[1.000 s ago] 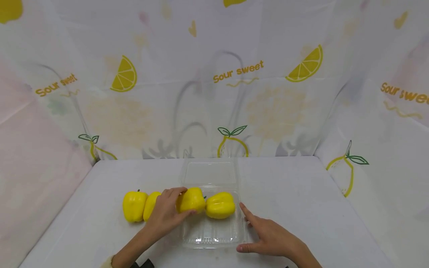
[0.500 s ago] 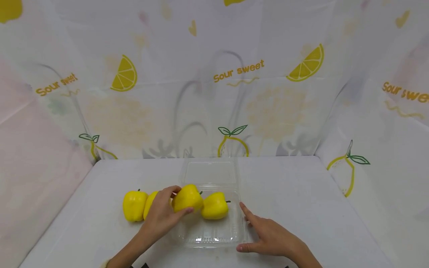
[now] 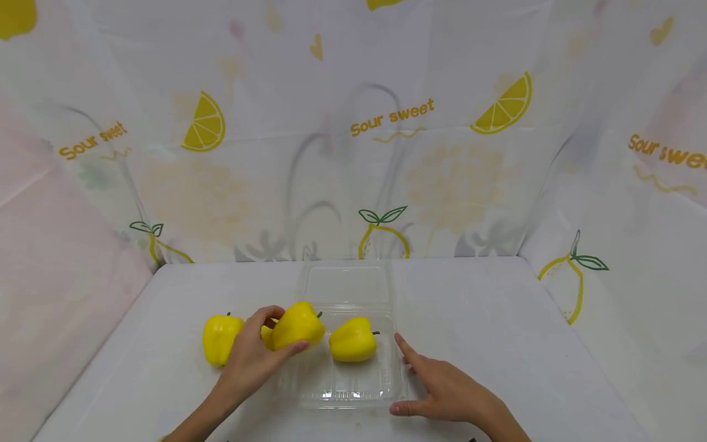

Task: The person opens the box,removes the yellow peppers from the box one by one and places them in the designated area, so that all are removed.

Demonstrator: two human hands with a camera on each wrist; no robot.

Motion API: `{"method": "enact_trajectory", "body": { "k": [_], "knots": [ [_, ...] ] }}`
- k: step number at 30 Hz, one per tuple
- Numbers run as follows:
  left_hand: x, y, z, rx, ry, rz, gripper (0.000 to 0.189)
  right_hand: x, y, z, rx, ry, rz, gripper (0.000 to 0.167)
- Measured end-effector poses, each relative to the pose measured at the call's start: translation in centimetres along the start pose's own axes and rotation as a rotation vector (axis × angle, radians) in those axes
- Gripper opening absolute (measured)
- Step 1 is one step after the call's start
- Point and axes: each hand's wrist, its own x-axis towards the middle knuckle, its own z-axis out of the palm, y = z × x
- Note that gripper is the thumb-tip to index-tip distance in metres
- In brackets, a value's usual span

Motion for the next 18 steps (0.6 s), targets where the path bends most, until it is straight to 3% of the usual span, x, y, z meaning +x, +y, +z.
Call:
{"method": "enact_trajectory", "body": {
  "k": [11, 18],
  "knots": [
    [-0.3, 0.1, -1.4, -0.102, -0.035, -0.083, 0.070, 0.1, -0.1, -0.1, 0.006, -0.014, 0.011, 0.105],
    [-0.5, -0.1, -2.1, -0.108, -0.058, -0.138, 0.073, 0.1, -0.1, -0.1, 0.012, -0.019, 0.016, 0.106]
  ]
}}
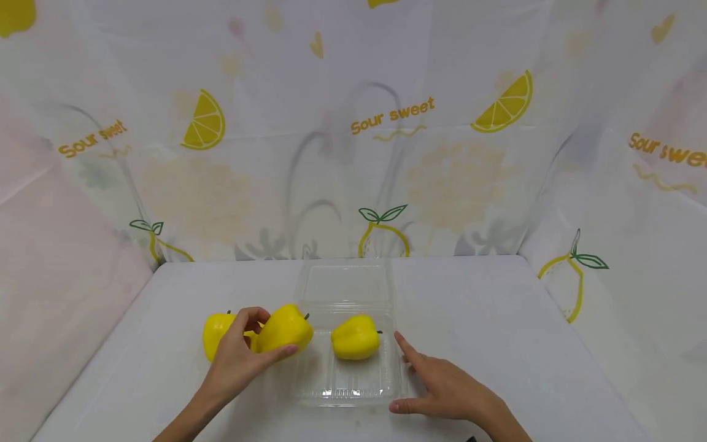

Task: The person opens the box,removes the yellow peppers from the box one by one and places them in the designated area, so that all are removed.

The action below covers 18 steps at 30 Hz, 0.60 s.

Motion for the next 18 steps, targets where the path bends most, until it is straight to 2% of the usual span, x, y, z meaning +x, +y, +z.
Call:
{"method": "enact_trajectory", "body": {
  "k": [13, 18],
  "knots": [
    [-0.6, -0.2, -1.4, -0.002, 0.000, -0.059, 0.081, 0.1, 0.0, -0.2, -0.001, -0.004, 0.010, 0.106],
    [-0.7, -0.7, -1.7, 0.008, 0.015, -0.045, 0.084, 0.0, 0.0, -0.1, 0.002, -0.004, 0.011, 0.106]
  ]
}}
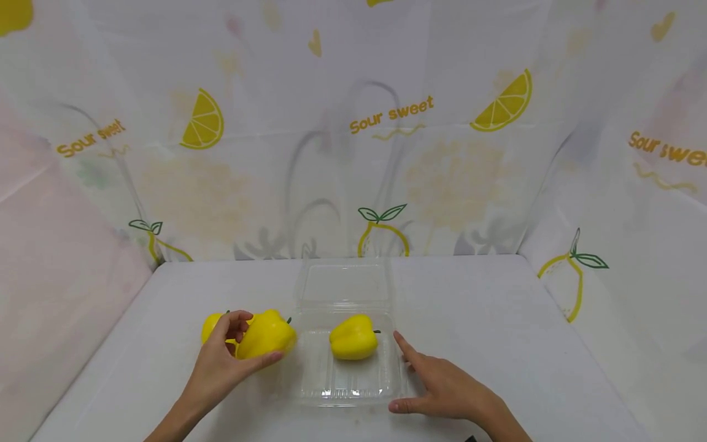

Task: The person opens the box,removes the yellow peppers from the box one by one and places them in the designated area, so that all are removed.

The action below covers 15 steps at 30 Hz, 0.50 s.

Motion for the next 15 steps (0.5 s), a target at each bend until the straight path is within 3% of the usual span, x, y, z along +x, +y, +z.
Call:
{"method": "enact_trajectory", "body": {
  "k": [4, 15],
  "knots": [
    [-0.2, -0.2, -0.2, 0.031, 0.011, 0.024, 0.082, 0.0, 0.0, 0.0, -0.005, 0.003, 0.001, 0.106],
    [-1.2, -1.0, -1.5, 0.102, 0.009, 0.007, 0.079, 0.1, 0.1, 0.0, 0.008, -0.016, 0.010, 0.107]
  ]
}}
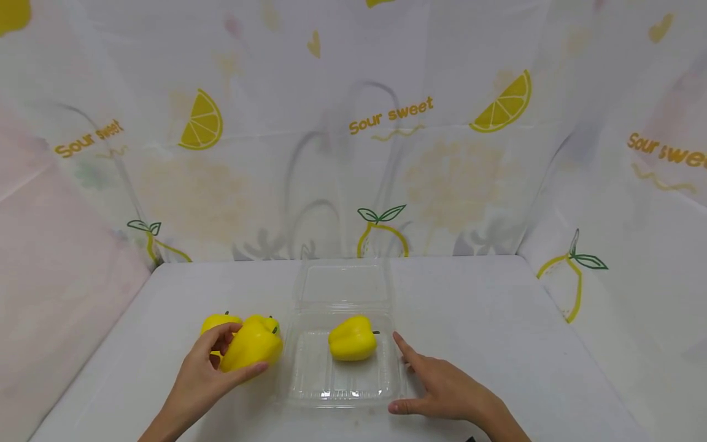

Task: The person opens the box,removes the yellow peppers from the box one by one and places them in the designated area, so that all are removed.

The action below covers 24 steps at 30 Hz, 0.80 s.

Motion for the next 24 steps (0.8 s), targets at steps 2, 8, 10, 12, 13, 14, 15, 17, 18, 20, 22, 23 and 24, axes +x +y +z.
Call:
{"method": "enact_trajectory", "body": {
  "k": [2, 8, 10, 12, 13, 14, 15, 17, 18, 20, 22, 23, 24],
  "knots": [
    [-0.2, -0.1, -0.2, 0.011, -0.004, 0.002, 0.078, 0.0, 0.1, 0.0, 0.002, -0.004, 0.003, 0.107],
    [-0.6, -0.4, -1.0, 0.023, -0.010, 0.002, 0.076, 0.1, 0.2, 0.0, 0.004, -0.004, 0.001, 0.106],
    [-0.7, -0.6, -1.2, 0.020, -0.021, -0.007, 0.076, 0.1, 0.1, 0.0, 0.004, -0.003, 0.000, 0.106],
    [-0.8, -0.7, -1.4, 0.021, -0.034, -0.026, 0.076, 0.1, 0.1, 0.0, 0.008, -0.004, 0.001, 0.106],
    [-0.8, -0.8, -1.5, 0.025, -0.042, -0.033, 0.077, 0.1, 0.1, 0.0, 0.009, -0.005, 0.000, 0.106],
    [-0.8, -0.8, -1.6, 0.028, -0.049, -0.040, 0.078, 0.1, 0.1, 0.0, 0.010, -0.005, 0.001, 0.106],
    [-0.8, -0.9, -1.6, 0.032, -0.057, -0.048, 0.078, 0.0, 0.1, 0.1, 0.011, -0.005, 0.002, 0.106],
    [-0.9, -0.9, -1.7, 0.049, -0.075, -0.063, 0.079, 0.0, 0.0, 0.1, 0.011, -0.004, -0.001, 0.106],
    [-1.0, -0.9, -1.8, 0.054, -0.085, -0.070, 0.080, 0.0, 0.0, 0.0, 0.009, -0.003, -0.004, 0.106],
    [-1.0, -1.0, -1.8, 0.061, -0.105, -0.082, 0.081, 0.0, 0.0, 0.0, 0.007, 0.000, -0.006, 0.106],
    [-1.1, -1.1, -1.9, 0.070, -0.123, -0.089, 0.081, 0.0, 0.0, 0.0, 0.004, 0.002, -0.009, 0.106],
    [-1.1, -1.2, -1.9, 0.069, -0.128, -0.089, 0.081, 0.0, 0.0, 0.0, 0.003, 0.003, -0.010, 0.106],
    [-1.1, -1.2, -1.9, 0.068, -0.134, -0.090, 0.081, 0.1, -0.1, 0.0, 0.003, 0.002, -0.009, 0.106]
  ]
}}
